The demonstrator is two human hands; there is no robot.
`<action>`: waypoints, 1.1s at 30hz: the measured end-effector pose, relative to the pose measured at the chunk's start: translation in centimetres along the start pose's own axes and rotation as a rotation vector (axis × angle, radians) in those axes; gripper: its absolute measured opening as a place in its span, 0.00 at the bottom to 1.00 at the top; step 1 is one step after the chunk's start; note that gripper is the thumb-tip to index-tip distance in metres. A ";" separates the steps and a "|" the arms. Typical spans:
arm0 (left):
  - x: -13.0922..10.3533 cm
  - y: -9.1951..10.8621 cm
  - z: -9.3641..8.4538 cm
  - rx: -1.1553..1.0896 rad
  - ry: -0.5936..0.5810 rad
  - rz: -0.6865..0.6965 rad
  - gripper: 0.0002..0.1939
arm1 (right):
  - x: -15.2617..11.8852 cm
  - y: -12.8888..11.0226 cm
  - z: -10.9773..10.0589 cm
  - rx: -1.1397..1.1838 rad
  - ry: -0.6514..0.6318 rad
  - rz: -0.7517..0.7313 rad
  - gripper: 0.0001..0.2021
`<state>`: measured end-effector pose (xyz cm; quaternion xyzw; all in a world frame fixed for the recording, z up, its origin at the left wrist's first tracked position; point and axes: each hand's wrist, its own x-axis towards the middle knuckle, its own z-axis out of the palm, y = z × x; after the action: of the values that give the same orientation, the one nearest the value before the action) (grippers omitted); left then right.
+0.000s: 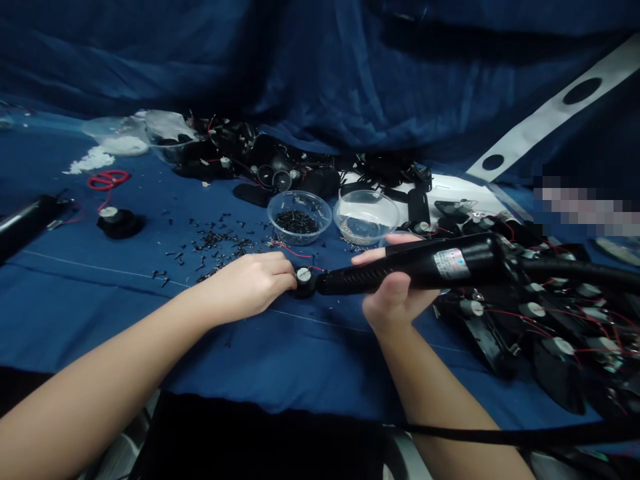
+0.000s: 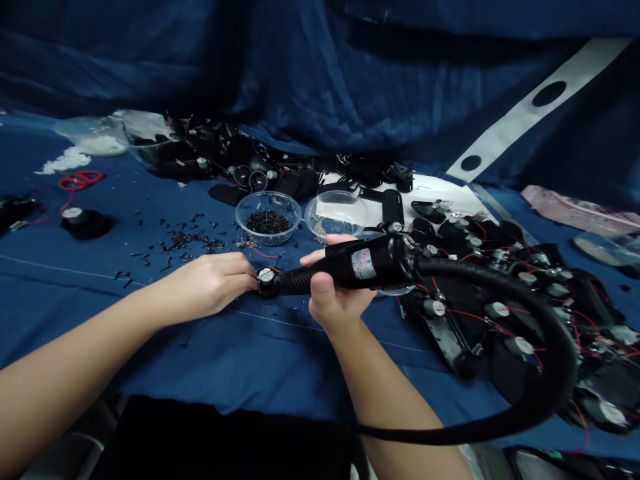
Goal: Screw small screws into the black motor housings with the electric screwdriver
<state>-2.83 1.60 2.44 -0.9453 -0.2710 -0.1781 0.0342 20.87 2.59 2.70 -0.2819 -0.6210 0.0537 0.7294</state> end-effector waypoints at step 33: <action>-0.7 -0.9 -1.2 -0.427 -0.284 -0.136 0.07 | 0.0 0.1 0.2 0.065 0.022 0.011 0.20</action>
<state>-4.20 1.83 3.28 -0.9263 -0.2921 -0.0985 -0.2166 20.69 2.79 2.65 -0.2619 -0.6094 0.0748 0.7446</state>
